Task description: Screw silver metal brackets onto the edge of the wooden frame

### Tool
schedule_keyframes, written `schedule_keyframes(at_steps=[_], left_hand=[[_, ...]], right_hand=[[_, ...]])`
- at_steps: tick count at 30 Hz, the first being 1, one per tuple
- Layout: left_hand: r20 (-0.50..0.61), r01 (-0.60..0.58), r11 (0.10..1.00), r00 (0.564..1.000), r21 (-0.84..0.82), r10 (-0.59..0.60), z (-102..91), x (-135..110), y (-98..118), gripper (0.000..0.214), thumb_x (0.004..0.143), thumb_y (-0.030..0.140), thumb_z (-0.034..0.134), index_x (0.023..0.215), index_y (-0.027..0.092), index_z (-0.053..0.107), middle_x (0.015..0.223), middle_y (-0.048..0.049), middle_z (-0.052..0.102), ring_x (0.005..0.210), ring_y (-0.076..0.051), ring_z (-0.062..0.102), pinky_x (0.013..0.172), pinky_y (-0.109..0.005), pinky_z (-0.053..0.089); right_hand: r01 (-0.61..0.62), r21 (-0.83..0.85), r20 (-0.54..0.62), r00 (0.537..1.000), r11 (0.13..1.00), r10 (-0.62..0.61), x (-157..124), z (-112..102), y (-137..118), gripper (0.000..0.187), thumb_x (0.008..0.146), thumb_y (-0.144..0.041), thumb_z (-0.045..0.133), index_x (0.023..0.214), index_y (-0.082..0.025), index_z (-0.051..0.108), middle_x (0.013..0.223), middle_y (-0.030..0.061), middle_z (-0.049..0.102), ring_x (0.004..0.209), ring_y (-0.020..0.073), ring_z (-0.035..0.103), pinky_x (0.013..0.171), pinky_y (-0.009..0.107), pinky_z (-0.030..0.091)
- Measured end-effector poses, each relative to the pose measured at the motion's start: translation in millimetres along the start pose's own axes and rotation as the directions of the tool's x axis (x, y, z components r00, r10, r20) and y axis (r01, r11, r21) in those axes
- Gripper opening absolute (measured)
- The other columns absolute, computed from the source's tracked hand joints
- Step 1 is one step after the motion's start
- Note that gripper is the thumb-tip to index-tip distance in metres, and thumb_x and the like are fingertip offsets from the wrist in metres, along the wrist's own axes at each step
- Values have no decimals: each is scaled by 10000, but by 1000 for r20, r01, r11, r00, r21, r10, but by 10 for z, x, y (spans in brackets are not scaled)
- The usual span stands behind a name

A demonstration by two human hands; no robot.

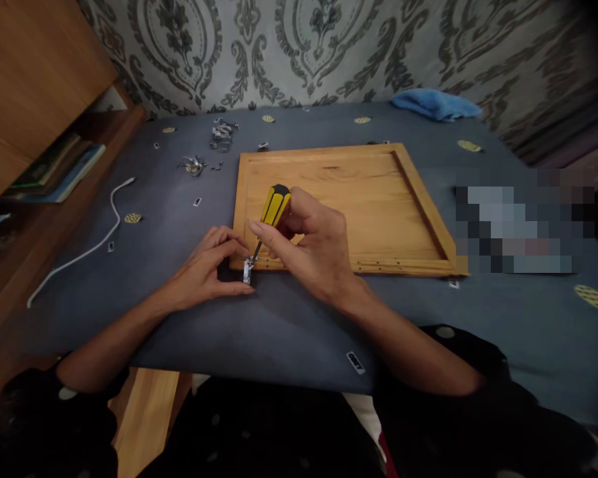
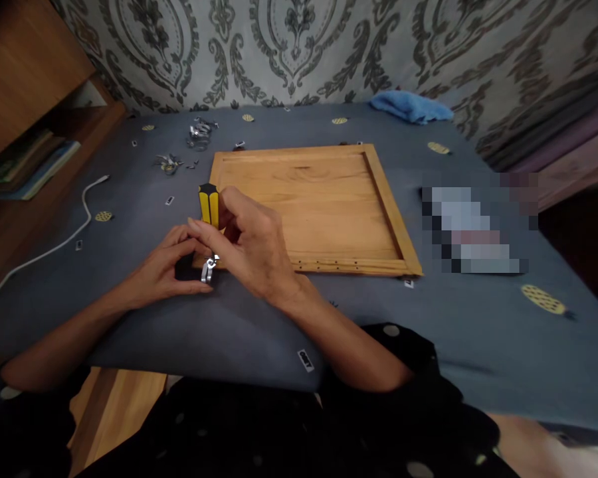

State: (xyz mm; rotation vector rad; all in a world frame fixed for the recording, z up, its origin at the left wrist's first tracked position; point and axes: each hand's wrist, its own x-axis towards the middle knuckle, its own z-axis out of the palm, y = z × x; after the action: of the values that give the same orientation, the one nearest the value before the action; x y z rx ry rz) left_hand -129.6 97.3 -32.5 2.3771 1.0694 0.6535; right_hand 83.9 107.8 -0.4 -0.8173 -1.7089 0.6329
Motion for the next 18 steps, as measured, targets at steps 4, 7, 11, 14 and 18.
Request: schedule_keyframes(at_steps=[4, 7, 11, 14, 18], left_hand=[[-2, 11, 1000, 1000, -6, -11, 14, -6, -11, 472, 808, 591, 779, 1083, 235, 633, 1158, -62, 605, 1100, -262, 553, 952, -426, 490], [-2, 6, 1000, 1000, -8, -6, 21, -15, -34, 484, 806, 597, 778, 1095, 233, 641, 1175, -71, 606, 1112, -269, 551, 962, -435, 484], [-21, 3, 994, 1000, -107, -5, -76, 2, -11, 533, 813, 627, 756, 1174, 252, 639, 1167, -74, 627, 1095, -273, 579, 955, -440, 485], [-154, -29, 976, 988, -217, -5, -231, 72, 133, 452, 891, 573, 702, 1225, 275, 639, 1156, -64, 658, 1091, -254, 613, 945, -418, 493], [-309, -125, 957, 950, -261, 40, -387, 247, 456, 395, 884, 502, 745, 1203, 281, 671, 1138, -48, 678, 1078, -240, 641, 898, -396, 534]], right_hand=[[31, -106, 41, 999, 994, -27, 4, -26, 9, 300, 938, -397, 658, 748, -218, 510, 643, -61, 507, 552, 82, 485, 536, 237, 422], [75, -146, 52, 996, 986, -68, -2, -29, 14, 324, 954, -418, 638, 742, -224, 488, 642, -56, 501, 564, 91, 484, 541, 243, 412], [148, -175, 64, 988, 973, -139, -14, -19, 4, 345, 984, -408, 602, 737, -235, 434, 662, -52, 502, 584, 101, 490, 570, 245, 428], [200, -173, 68, 979, 964, -191, -17, -13, -15, 322, 985, -336, 608, 750, -238, 410, 676, -52, 508, 599, 102, 506, 587, 240, 433], [244, -193, 76, 969, 950, -234, -28, 0, -31, 293, 968, -264, 621, 767, -239, 410, 710, -43, 553, 639, 112, 537, 618, 243, 443]])
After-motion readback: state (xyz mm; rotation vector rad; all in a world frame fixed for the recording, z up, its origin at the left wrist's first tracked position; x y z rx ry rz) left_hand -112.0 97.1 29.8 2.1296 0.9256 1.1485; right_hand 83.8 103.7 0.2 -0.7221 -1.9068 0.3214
